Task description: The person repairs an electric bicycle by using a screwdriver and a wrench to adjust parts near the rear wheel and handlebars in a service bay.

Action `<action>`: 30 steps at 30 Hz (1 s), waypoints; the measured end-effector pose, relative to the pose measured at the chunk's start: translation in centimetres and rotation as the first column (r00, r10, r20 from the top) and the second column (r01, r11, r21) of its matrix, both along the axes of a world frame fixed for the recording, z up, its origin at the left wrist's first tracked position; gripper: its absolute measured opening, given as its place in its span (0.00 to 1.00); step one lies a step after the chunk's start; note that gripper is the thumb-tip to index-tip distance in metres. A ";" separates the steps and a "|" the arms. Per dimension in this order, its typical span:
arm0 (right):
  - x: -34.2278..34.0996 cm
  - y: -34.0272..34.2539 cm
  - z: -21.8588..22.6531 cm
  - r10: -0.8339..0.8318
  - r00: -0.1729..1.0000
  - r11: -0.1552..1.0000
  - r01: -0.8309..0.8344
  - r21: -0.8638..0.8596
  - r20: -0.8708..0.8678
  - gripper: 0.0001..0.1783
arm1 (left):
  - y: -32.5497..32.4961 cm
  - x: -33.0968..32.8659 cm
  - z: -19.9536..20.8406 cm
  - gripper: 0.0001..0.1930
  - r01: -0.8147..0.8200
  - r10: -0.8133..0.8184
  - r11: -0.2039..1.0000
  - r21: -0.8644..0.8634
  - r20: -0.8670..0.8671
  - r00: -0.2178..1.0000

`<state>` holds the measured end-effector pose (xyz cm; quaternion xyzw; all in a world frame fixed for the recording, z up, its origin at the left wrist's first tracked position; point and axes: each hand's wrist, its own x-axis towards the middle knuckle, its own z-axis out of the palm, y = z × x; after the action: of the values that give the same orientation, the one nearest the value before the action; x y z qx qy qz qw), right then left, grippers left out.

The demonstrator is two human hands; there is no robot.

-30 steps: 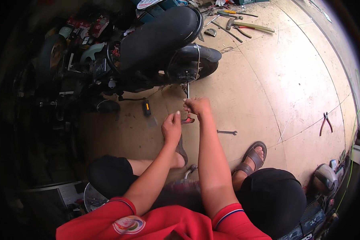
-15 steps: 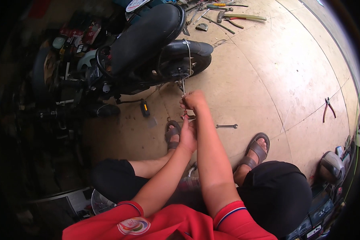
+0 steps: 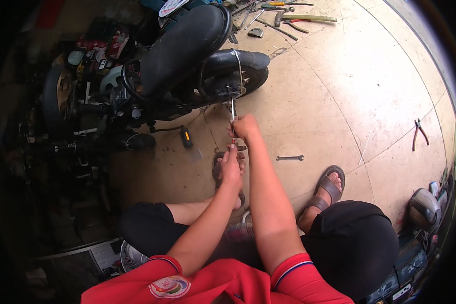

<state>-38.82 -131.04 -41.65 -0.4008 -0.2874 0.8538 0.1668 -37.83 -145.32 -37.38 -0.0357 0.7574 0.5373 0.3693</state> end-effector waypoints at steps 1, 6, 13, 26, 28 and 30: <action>0.1 0.1 -0.1 0.016 1.000 1.000 -0.016 0.012 -0.003 0.09 | 0.4 -0.3 -0.1 0.20 -0.029 0.026 0.999 0.045 0.066 0.997; 0.4 0.8 2.1 0.022 0.996 0.995 -0.030 -0.092 -0.088 0.08 | -0.4 -2.0 -0.1 0.18 -0.386 -0.136 0.833 0.396 0.824 0.550; 0.1 1.2 1.9 0.032 0.999 0.999 -0.032 -0.018 0.018 0.09 | -0.6 -3.1 0.4 0.04 0.042 -0.019 0.973 -0.225 0.105 0.994; -0.6 0.5 2.5 -0.014 1.000 0.999 0.014 -0.043 0.007 0.10 | -3.3 -15.2 2.8 0.03 -0.043 -0.101 0.962 -0.268 -0.499 0.861; 0.3 1.6 0.3 -0.001 0.999 1.000 0.001 0.012 0.041 0.11 | -0.7 -13.8 4.9 0.06 0.021 -0.100 0.966 -0.257 -0.299 0.949; 0.4 2.0 -0.6 0.134 0.954 0.954 -0.197 0.224 0.267 0.15 | 1.9 -12.9 6.3 0.08 0.129 -0.155 0.978 -0.166 -0.151 0.976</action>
<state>-38.44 -129.04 -42.20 -0.4551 -0.4435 0.7649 0.1057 -50.72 -143.43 -31.10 0.0340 0.8252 0.4498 0.3399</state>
